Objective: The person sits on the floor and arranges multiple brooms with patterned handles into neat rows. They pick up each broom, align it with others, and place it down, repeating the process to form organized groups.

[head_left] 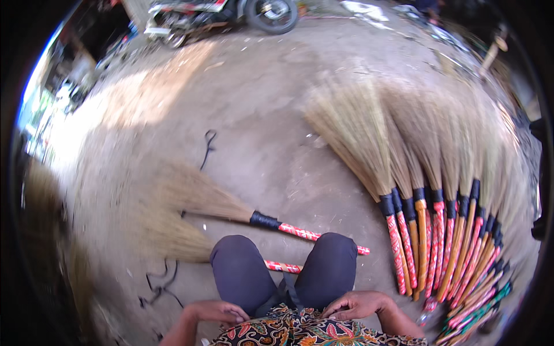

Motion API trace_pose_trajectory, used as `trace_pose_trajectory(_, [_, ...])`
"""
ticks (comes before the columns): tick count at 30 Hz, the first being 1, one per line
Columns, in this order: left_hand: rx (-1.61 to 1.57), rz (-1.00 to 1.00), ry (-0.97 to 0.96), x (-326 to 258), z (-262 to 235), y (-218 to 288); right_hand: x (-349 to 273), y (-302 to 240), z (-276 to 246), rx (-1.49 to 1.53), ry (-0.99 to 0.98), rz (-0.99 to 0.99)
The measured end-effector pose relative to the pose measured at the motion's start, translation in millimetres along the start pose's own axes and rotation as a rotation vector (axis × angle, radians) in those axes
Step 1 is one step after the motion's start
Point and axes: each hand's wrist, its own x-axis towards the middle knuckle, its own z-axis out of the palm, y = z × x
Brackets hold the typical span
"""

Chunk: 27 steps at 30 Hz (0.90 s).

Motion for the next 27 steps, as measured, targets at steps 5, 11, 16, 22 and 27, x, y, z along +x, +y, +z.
trace_pose_trajectory(5, [-0.244,0.575,0.353,-40,7,-45,-5,8,-70,0.164,-0.059,-0.134])
trace_pose_trajectory(11, [-0.887,0.468,1.495,5,6,-125,88,55,-185,0.023,0.841,-0.215])
trace_pose_trajectory(16, [-0.89,0.238,1.267,120,-56,-161,189,144,-198,-0.934,0.918,0.251])
trace_pose_trajectory(22, [-0.944,0.126,1.318,224,-142,-131,231,201,-185,-0.844,0.895,0.09])
trace_pose_trajectory(27, [-1.039,0.25,1.365,247,-177,-97,250,201,-161,-0.771,1.003,0.0])
